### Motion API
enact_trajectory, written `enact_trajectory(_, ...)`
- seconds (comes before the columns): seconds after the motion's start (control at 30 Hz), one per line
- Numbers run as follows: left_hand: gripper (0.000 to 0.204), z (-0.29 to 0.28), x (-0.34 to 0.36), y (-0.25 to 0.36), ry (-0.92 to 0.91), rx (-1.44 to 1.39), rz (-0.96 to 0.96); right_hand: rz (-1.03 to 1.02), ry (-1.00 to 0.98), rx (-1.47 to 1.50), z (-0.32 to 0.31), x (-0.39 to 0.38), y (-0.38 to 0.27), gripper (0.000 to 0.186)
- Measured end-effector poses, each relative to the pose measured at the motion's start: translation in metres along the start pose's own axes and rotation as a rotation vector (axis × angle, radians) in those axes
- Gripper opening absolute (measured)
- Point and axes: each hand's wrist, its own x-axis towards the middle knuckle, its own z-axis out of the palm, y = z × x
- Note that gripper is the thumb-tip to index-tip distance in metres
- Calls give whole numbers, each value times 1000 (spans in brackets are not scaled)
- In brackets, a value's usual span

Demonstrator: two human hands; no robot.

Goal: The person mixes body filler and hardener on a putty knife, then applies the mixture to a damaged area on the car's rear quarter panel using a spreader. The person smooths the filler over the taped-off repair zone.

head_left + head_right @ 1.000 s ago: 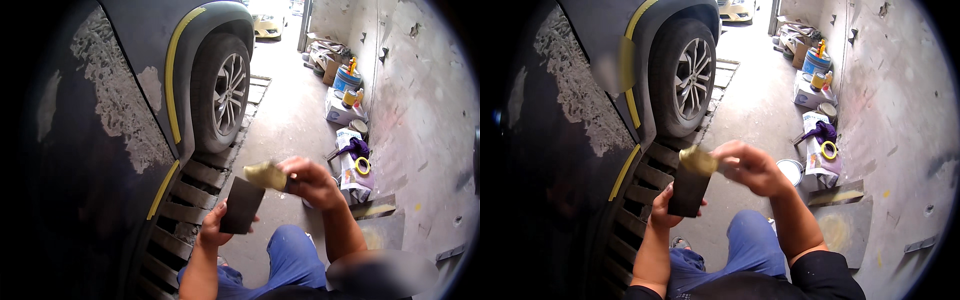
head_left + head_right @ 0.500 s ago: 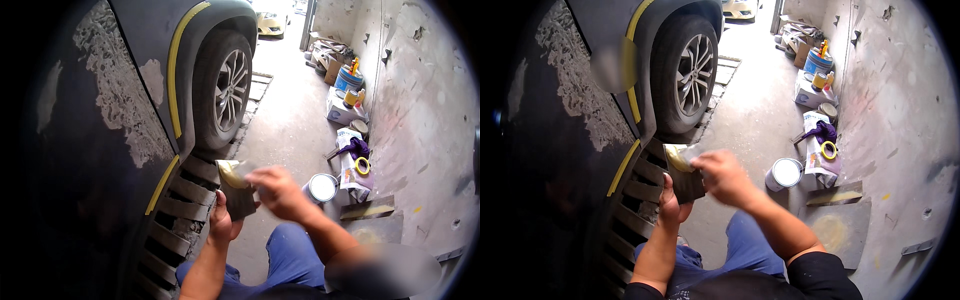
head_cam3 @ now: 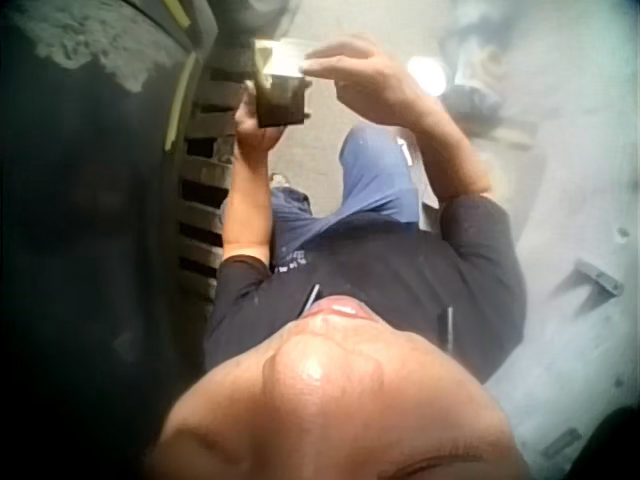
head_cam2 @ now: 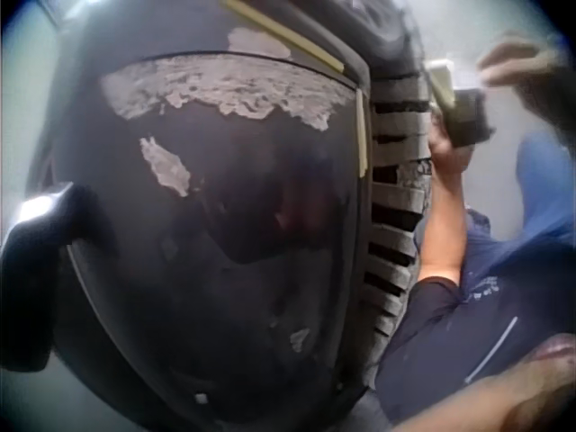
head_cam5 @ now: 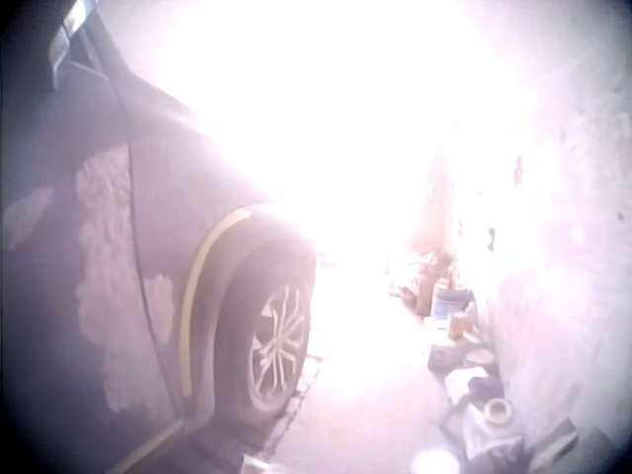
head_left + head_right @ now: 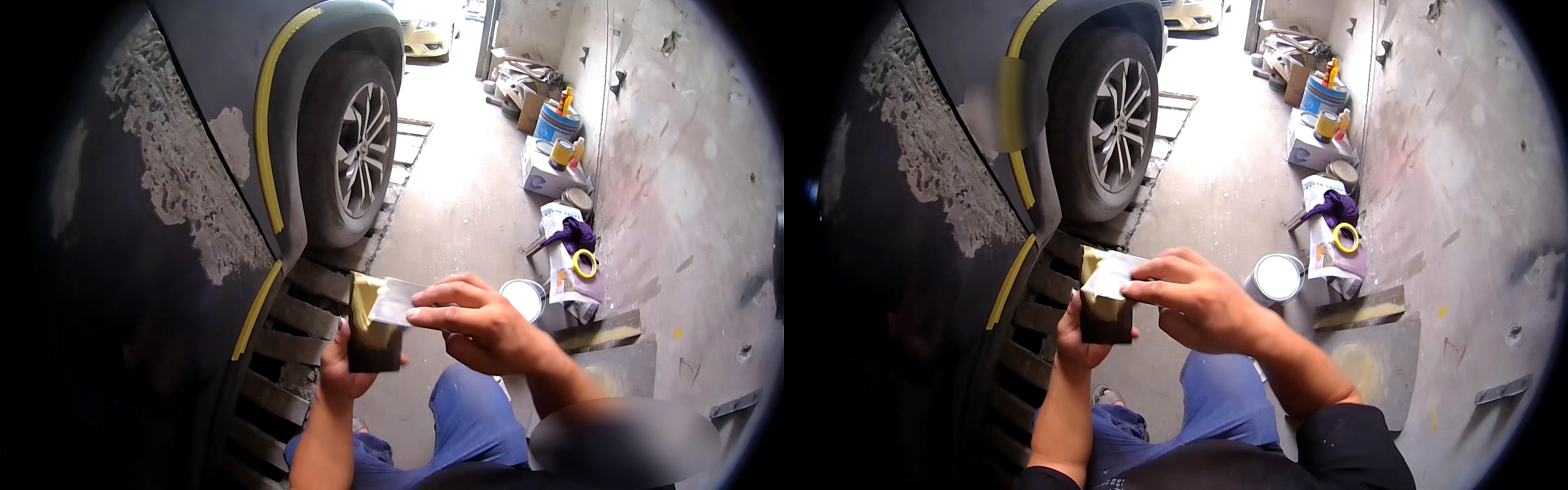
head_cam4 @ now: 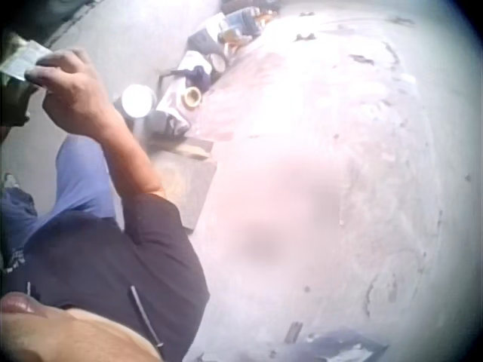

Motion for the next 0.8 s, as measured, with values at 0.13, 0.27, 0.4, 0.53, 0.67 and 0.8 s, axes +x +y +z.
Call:
enact_trajectory(0.13, 72, 2, -7, -10, -307, -215, -117, -77, -75, 148, 5, 4, 20, 56)
enact_trajectory(0.27, 72, 1, -8, -10, -347, -221, -138, -44, -33, 216, 16, -7, 52, 56)
enact_trajectory(0.4, 70, 12, -11, 3, -236, -125, 18, 356, 126, 641, 20, -45, 59, 48)
enact_trajectory(0.53, 63, 18, -1, 1, -99, 107, 240, 675, 156, 1193, 42, -79, 38, 46)
enact_trajectory(0.67, 72, 22, 2, -21, -41, 364, 352, 901, 98, 1271, 78, -63, 28, 43)
enact_trajectory(0.8, 59, 0, -1, -28, 7, 803, 461, 853, 135, 1398, 69, -30, 33, 41)
